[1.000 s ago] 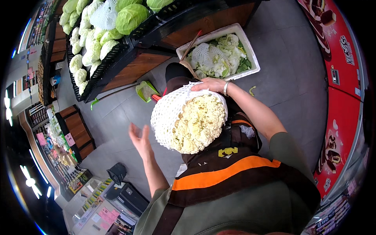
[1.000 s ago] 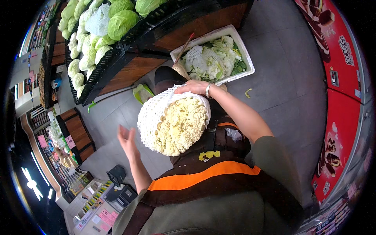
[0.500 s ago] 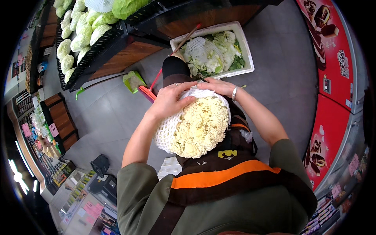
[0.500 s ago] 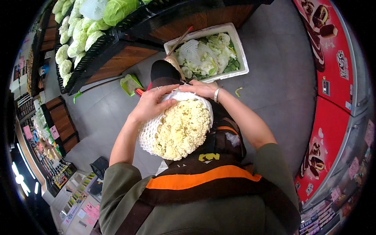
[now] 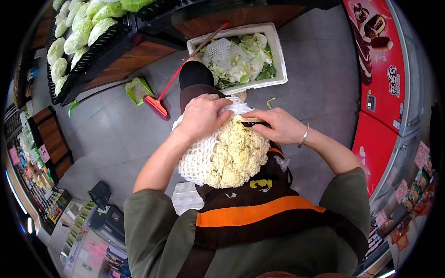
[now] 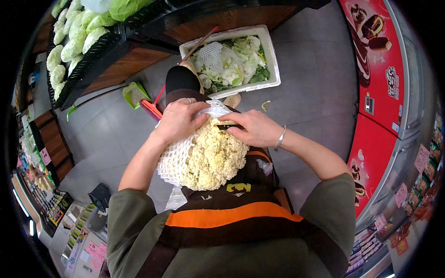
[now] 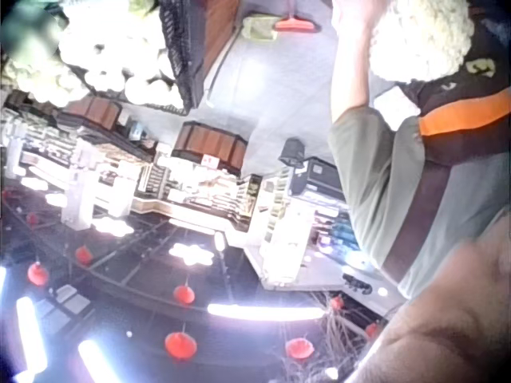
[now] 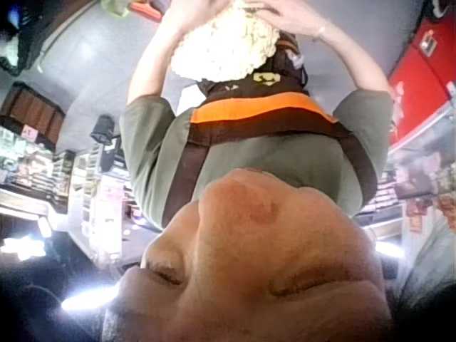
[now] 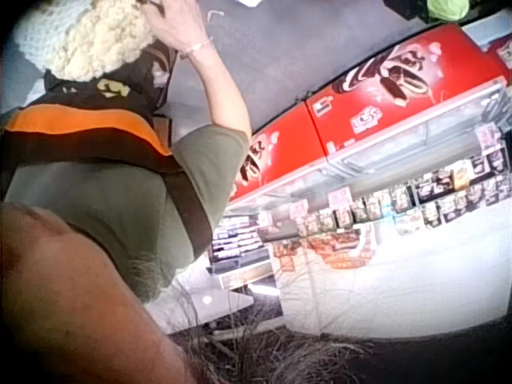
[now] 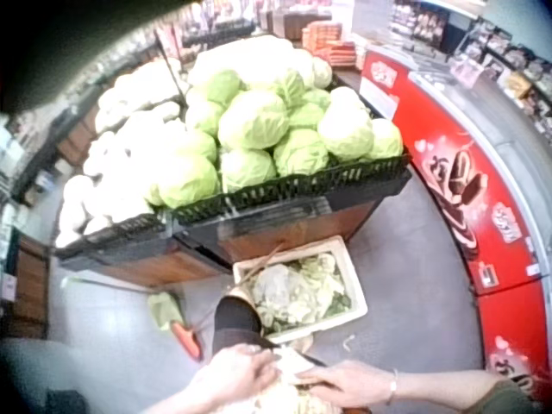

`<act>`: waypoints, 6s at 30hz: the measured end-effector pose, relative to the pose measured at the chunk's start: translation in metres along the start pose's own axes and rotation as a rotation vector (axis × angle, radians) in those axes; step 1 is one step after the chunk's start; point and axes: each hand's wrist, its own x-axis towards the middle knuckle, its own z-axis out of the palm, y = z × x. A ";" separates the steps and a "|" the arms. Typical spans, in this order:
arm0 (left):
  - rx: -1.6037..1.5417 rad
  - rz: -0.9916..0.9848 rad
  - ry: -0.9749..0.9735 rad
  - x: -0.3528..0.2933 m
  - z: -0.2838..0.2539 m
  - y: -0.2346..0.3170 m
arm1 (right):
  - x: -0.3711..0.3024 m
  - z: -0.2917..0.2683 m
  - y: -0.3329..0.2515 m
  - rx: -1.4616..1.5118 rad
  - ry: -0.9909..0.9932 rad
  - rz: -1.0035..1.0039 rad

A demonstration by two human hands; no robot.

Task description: The person trims cauliflower by cutting off the stalks with a knife and placing the heads into mesh bags.

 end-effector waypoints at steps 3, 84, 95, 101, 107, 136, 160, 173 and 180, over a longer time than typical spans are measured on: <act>-0.008 0.000 -0.006 0.002 0.000 0.000 | 0.008 -0.005 -0.005 -0.020 -0.098 0.083; -0.128 0.251 0.097 0.001 -0.010 0.003 | 0.024 -0.019 0.007 0.153 -0.243 0.084; -0.262 0.249 -0.117 0.002 -0.010 -0.002 | 0.018 0.009 0.008 0.248 -0.068 0.119; -0.267 0.233 -0.188 0.003 -0.013 -0.002 | 0.016 0.015 0.012 0.390 -0.126 0.139; -0.233 0.249 -0.227 0.004 -0.014 -0.002 | 0.005 0.020 0.006 0.353 -0.035 0.108; -0.139 0.186 -0.064 0.001 -0.009 0.025 | 0.009 -0.008 0.015 0.268 -0.048 0.184; -0.217 0.122 -0.009 -0.005 -0.009 0.023 | 0.032 -0.035 0.007 -0.358 -0.064 -0.291; -0.229 0.119 0.001 -0.010 -0.007 0.021 | 0.047 -0.020 0.004 -0.395 -0.055 -0.292; -0.233 0.127 0.029 -0.013 -0.004 0.018 | 0.049 -0.017 0.000 -0.510 -0.061 -0.370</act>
